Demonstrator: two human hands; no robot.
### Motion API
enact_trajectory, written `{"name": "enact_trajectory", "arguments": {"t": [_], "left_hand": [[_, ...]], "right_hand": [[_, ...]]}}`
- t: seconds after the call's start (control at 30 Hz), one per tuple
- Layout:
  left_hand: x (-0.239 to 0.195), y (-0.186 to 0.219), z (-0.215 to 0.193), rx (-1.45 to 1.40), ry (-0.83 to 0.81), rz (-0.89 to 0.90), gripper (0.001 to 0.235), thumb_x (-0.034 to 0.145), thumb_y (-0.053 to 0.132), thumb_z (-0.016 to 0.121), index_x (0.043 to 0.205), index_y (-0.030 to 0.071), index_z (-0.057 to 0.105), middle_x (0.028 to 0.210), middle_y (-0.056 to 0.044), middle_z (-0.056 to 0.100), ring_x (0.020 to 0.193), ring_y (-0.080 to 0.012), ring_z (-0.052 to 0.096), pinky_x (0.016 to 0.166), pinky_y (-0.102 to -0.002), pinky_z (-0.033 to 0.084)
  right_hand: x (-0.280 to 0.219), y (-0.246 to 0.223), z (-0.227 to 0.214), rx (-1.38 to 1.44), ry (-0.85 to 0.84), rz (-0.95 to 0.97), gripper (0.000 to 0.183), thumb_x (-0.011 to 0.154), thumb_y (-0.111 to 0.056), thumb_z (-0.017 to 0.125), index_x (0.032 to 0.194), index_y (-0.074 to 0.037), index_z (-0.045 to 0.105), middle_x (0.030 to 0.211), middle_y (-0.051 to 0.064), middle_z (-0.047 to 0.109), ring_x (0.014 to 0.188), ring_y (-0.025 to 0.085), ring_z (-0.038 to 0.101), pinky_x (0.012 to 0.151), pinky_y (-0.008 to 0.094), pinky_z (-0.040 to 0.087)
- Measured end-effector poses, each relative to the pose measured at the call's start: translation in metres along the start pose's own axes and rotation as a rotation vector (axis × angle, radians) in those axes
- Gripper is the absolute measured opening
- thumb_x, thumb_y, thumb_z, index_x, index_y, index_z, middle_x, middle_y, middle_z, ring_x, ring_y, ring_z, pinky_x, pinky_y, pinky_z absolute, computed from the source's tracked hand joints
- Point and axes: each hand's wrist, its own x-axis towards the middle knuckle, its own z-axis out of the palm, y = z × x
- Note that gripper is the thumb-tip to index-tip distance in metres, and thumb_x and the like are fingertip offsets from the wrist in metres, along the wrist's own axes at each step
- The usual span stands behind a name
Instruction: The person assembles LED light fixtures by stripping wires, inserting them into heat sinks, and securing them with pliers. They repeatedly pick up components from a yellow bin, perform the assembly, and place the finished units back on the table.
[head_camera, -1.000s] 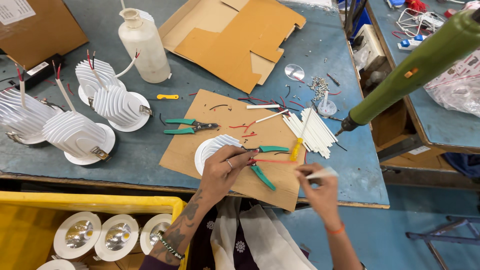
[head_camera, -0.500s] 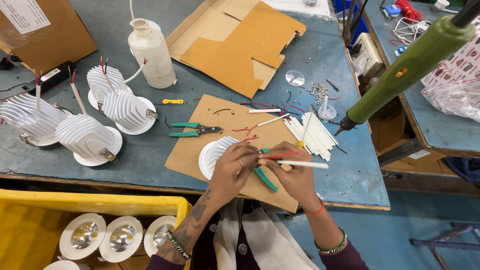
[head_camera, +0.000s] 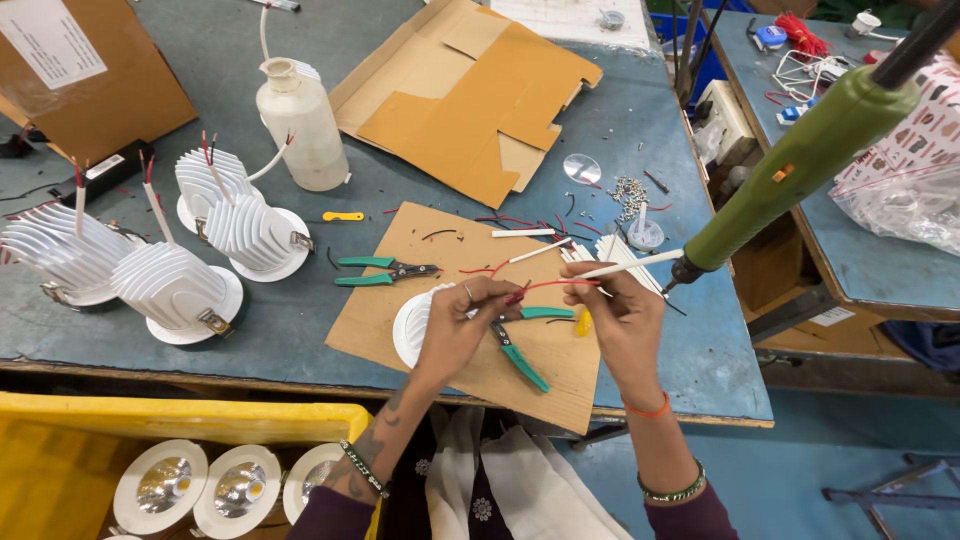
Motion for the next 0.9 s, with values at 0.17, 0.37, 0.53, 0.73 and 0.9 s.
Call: {"name": "enact_trajectory", "arguments": {"t": [0.17, 0.37, 0.53, 0.73, 0.9], "left_hand": [[-0.011, 0.001, 0.013, 0.105, 0.042, 0.02, 0.02, 0.095, 0.0, 0.064, 0.11, -0.002, 0.076, 0.085, -0.004, 0.067, 0.07, -0.0103, 0.061, 0.062, -0.024, 0.051], [-0.014, 0.015, 0.019, 0.185, 0.102, 0.18, 0.012, 0.095, 0.001, 0.07, 0.104, -0.002, 0.077, 0.083, -0.005, 0.068, 0.073, -0.0081, 0.062, 0.064, -0.023, 0.049], [-0.015, 0.02, 0.022, 0.144, 0.116, 0.101, 0.012, 0.094, 0.003, 0.071, 0.102, -0.002, 0.077, 0.081, -0.004, 0.066, 0.069, -0.0075, 0.06, 0.058, -0.023, 0.048], [-0.015, 0.019, 0.02, 0.161, 0.098, 0.129, 0.014, 0.093, 0.002, 0.07, 0.105, -0.002, 0.078, 0.081, -0.004, 0.065, 0.07, -0.0081, 0.059, 0.061, -0.024, 0.047], [-0.016, 0.019, 0.02, 0.179, 0.099, 0.131, 0.015, 0.093, 0.001, 0.07, 0.105, -0.003, 0.078, 0.08, -0.005, 0.065, 0.071, -0.0092, 0.058, 0.062, -0.025, 0.046]], "right_hand": [[-0.012, 0.004, -0.014, 0.098, 0.142, -0.064, 0.012, 0.099, 0.003, 0.07, 0.111, 0.007, 0.069, 0.101, 0.014, 0.075, 0.086, 0.013, 0.069, 0.079, 0.027, 0.057], [-0.021, -0.004, -0.021, 0.234, 0.248, -0.091, 0.01, 0.103, -0.002, 0.067, 0.11, 0.004, 0.066, 0.105, 0.015, 0.075, 0.089, 0.014, 0.071, 0.083, 0.028, 0.059], [-0.024, 0.0, -0.023, 0.257, 0.27, -0.044, 0.011, 0.102, -0.002, 0.067, 0.111, 0.004, 0.066, 0.106, 0.016, 0.075, 0.089, 0.015, 0.072, 0.084, 0.03, 0.061], [-0.021, 0.01, -0.023, 0.325, 0.258, 0.007, 0.012, 0.101, -0.001, 0.066, 0.111, 0.005, 0.067, 0.108, 0.017, 0.074, 0.094, 0.017, 0.073, 0.088, 0.031, 0.062], [-0.02, 0.014, -0.023, 0.381, 0.228, 0.059, 0.014, 0.1, -0.001, 0.066, 0.112, 0.005, 0.066, 0.108, 0.018, 0.074, 0.094, 0.018, 0.073, 0.086, 0.03, 0.061]]}}
